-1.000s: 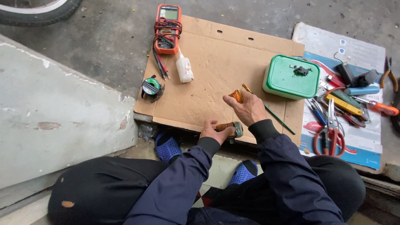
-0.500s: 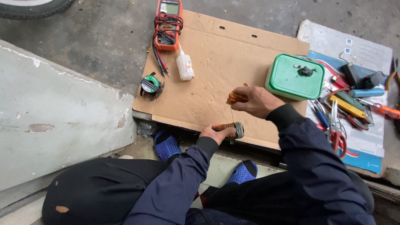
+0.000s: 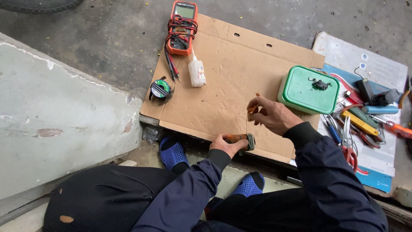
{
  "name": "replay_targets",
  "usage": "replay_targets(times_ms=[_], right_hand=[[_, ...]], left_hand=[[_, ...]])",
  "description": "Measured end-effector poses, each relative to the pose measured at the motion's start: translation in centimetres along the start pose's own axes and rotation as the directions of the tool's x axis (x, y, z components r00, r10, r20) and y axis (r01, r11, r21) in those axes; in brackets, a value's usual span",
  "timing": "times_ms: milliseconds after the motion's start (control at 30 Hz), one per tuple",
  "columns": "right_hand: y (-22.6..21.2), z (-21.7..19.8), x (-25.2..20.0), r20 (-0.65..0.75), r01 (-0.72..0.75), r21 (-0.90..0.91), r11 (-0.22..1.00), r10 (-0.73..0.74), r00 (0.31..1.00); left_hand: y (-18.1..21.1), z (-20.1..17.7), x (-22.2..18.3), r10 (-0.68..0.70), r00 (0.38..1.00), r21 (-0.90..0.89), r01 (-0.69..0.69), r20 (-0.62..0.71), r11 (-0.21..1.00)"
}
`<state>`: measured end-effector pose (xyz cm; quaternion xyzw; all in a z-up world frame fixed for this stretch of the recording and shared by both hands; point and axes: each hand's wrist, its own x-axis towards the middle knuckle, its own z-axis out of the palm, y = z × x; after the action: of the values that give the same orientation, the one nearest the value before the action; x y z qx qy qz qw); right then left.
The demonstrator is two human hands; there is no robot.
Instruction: A person manually winds thin copper wire around a metal core to create an electromagnetic coil.
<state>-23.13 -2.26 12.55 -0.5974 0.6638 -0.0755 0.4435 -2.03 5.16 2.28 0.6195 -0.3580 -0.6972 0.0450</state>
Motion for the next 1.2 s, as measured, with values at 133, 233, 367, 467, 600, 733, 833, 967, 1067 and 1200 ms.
replay_targets(times_ms=[133,233,367,467,600,733,833,967,1067,1200], right_hand=[[-0.3,0.0,0.3,0.084,-0.107,-0.026,0.994,0.109,0.99],[-0.1,0.1,-0.1,-0.047,-0.1,-0.015,0.995,0.099,0.994],[-1.4,0.3,-0.6,-0.07,-0.045,-0.088,0.995,0.039,0.997],[-2.4,-0.4,-1.0,-0.046,-0.017,-0.202,0.979,0.008,0.999],[-3.5,-1.3,-1.7,0.101,0.002,-0.249,0.968,0.024,0.995],[-3.8,-1.7,-1.6,0.222,0.014,-0.187,0.982,0.029,0.975],[-3.6,-1.3,-0.9,0.288,0.032,-0.212,0.977,0.031,0.957],[-2.0,-0.6,0.3,0.321,0.013,-0.225,0.974,0.061,0.945],[-1.0,-0.5,0.7,0.355,0.007,-0.216,0.976,0.072,0.932],[-0.5,0.2,1.3,0.372,0.004,-0.169,0.986,0.06,0.926]], left_hand=[[-0.9,0.3,1.6,-0.009,1.0,0.068,0.011,-0.023,0.998],[-1.3,0.6,1.5,0.054,0.998,0.044,-0.052,-0.039,0.998],[-0.6,0.8,0.4,0.034,0.998,0.096,-0.028,-0.057,0.995],[0.1,1.2,-1.1,0.04,0.997,0.123,-0.032,-0.065,0.992],[0.7,1.0,-3.4,0.09,0.993,0.133,-0.08,-0.07,0.988],[-0.5,1.2,-2.8,0.135,0.988,0.136,-0.124,-0.075,0.983],[-0.7,1.1,-3.1,0.149,0.986,0.151,-0.137,-0.074,0.979],[-0.7,1.2,-3.0,0.162,0.984,0.148,-0.149,-0.078,0.978],[-0.9,1.1,-3.2,0.172,0.981,0.105,-0.163,-0.085,0.981],[-0.5,0.9,-3.5,0.166,0.98,0.107,-0.154,-0.108,0.982]])
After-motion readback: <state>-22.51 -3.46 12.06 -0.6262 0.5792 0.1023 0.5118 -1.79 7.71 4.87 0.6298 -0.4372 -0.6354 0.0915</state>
